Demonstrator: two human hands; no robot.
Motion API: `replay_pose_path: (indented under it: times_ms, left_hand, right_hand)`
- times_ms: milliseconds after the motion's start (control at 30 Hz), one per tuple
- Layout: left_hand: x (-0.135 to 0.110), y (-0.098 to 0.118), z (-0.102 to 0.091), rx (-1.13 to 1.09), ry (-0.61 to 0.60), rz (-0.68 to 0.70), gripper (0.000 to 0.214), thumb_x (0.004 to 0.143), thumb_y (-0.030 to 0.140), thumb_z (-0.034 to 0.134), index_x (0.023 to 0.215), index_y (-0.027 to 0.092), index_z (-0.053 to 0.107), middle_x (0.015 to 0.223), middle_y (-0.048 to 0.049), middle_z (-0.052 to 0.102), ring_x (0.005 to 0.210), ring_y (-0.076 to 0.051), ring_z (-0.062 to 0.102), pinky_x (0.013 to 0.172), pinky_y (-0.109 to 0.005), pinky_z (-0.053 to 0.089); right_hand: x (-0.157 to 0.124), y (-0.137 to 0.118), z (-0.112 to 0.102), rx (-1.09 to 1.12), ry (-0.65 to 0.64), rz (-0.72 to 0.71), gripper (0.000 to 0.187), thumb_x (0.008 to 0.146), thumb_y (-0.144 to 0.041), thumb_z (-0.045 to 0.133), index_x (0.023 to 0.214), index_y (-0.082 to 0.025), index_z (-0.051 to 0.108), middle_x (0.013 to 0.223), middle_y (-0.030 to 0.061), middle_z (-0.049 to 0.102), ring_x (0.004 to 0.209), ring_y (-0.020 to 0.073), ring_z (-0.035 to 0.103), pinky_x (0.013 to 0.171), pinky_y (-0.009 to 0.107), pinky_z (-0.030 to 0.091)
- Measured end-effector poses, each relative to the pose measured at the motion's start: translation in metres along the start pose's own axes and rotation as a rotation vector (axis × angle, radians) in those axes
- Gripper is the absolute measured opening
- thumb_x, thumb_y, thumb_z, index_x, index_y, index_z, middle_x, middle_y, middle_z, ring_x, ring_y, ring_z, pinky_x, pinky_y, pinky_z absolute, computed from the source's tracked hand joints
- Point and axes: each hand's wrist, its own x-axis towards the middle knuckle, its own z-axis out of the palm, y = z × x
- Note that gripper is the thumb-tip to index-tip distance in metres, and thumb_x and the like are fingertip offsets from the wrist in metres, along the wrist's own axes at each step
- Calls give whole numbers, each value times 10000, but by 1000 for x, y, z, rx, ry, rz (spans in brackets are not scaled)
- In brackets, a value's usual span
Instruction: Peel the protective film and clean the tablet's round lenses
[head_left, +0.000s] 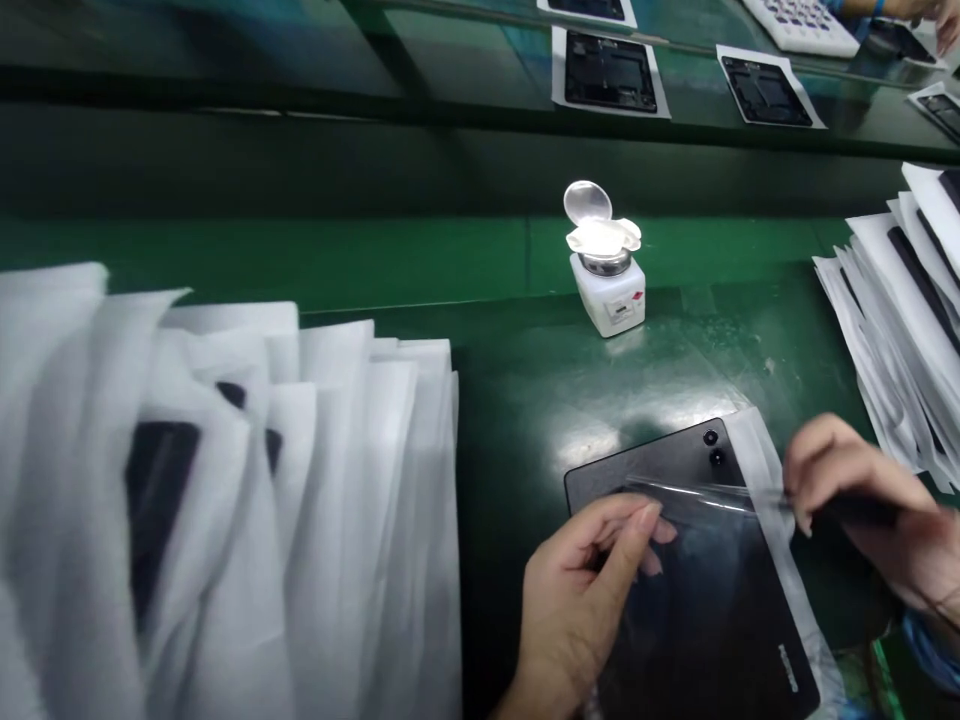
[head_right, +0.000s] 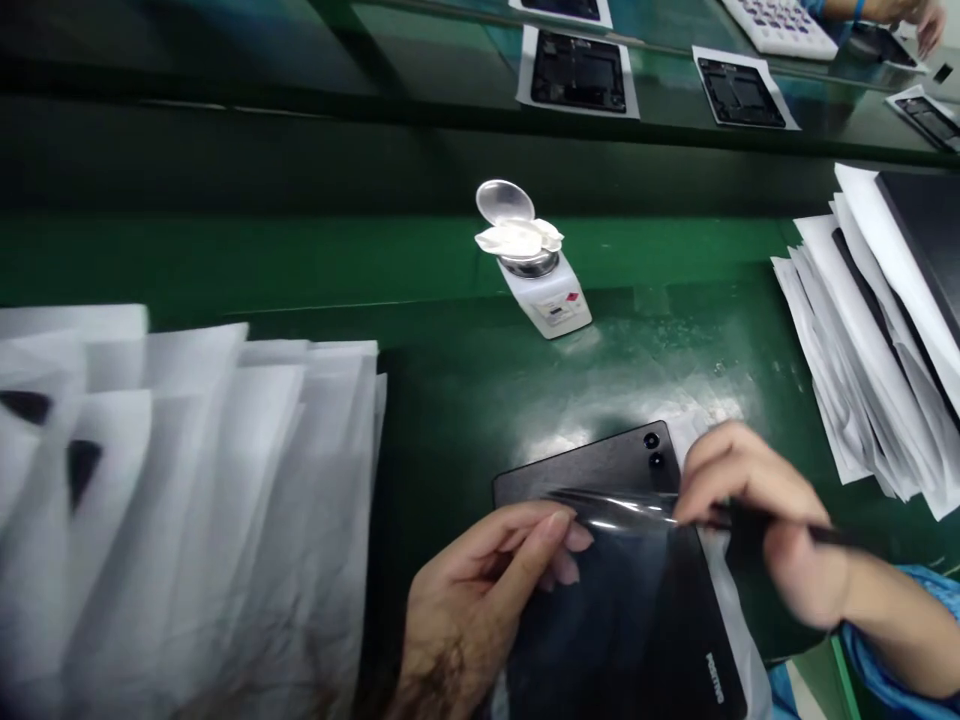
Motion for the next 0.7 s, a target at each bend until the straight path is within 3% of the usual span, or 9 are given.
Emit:
replay_pose_path:
  times_ms: [100,167,333,700]
  left_hand:
    - [-3,7,1,85,22,-47,135,807,378,723,746,263,756,619,40,760,462,-98,625,479,-156,518]
    - [-4,14,1,120,61,-116,116,789,372,715,741,274,754,624,52,757,503,-106,635,538,-167,536]
    - [0,16,-6,227,-31,-153,145,782,457,727,756,320,765,638,63,772,551,-120,688,585,-158,569]
    - [1,14,-15,361,-78,-100,228,787,581,712,743,368,780,665,53,796,565,-146,717,621,-176,602]
  right_hand:
    - [21,12,-9,260,52,76,250,931,-482,645,874,-241,687,869,19,578,637,145,595,572,290,503]
    - [30,16,-14,325,5,130,115,867,-291,761,842,-231,667,877,5,597,633,120,603,566,256,491]
    - [29,15,-14,265,-140,126,178,772,-101,817,829,-210,689,827,5,695,732,123,658,637,221,521]
    - [33,17,-9,174,-110,237,189,705,-56,827,731,-181,688,771,4,728,738,132,704,654,215,551]
